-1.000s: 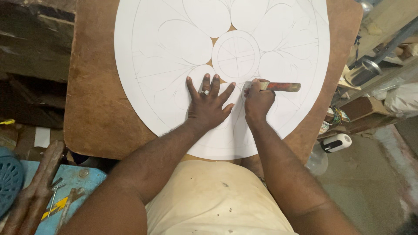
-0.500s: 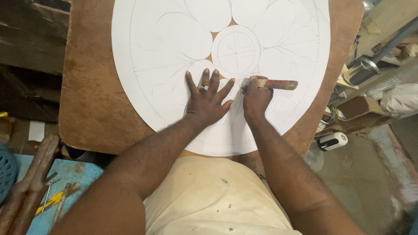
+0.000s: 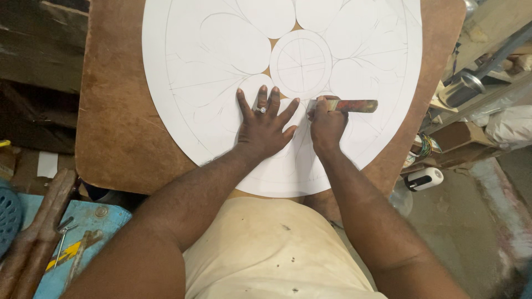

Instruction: The person holds a large circular white paper with a drawn floral pattern on a wooden board and cuts along the drawn lines with a knife, steadying the paper with the other hand and rotating the paper as they cut out sections of the design.

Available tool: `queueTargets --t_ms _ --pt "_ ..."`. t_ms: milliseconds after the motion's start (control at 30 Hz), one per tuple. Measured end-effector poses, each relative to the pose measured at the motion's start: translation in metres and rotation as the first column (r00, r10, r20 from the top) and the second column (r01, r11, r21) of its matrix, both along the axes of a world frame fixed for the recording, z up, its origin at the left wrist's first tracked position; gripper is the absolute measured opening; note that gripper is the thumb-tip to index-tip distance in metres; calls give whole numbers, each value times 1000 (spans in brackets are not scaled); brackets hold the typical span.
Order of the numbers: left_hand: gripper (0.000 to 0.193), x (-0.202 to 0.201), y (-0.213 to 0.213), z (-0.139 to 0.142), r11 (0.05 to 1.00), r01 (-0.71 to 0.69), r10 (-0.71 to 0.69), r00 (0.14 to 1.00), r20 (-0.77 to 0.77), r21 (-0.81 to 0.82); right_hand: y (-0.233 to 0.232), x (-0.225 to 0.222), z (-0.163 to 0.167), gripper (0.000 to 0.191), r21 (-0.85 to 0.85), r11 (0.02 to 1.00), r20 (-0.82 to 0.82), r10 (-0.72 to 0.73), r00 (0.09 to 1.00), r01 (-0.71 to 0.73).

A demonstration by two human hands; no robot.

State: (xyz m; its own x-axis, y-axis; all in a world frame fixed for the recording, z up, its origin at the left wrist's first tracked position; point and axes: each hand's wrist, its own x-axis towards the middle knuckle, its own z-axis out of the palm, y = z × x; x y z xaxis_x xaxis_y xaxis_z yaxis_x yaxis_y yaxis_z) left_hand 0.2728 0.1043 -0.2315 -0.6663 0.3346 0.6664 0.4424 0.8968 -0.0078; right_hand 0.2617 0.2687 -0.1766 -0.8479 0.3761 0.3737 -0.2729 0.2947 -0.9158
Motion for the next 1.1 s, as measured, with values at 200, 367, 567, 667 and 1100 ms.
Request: queueTargets --t_ms 200,367,567,667,1100 --pt "68 0 -1 -1 1000 1 -1 1000 -10 4 3 0 -1 18 40 999 33 11 999 -13" --pt "68 0 -1 0 1000 -4 4 1000 4 -8 4 5 -2 21 110 992 28 53 998 -55" --pt "67 0 -4 -2 1000 -3 3 1000 20 -14 5 12 3 23 265 960 52 75 996 -86" --pt "67 -1 -4 -2 1000 1 0 1000 20 -22 5 13 4 23 266 959 34 93 995 -99" --pt "69 0 -8 -2 1000 7 -6 999 39 -15 22 8 -6 22 526 832 -44 234 971 -177"
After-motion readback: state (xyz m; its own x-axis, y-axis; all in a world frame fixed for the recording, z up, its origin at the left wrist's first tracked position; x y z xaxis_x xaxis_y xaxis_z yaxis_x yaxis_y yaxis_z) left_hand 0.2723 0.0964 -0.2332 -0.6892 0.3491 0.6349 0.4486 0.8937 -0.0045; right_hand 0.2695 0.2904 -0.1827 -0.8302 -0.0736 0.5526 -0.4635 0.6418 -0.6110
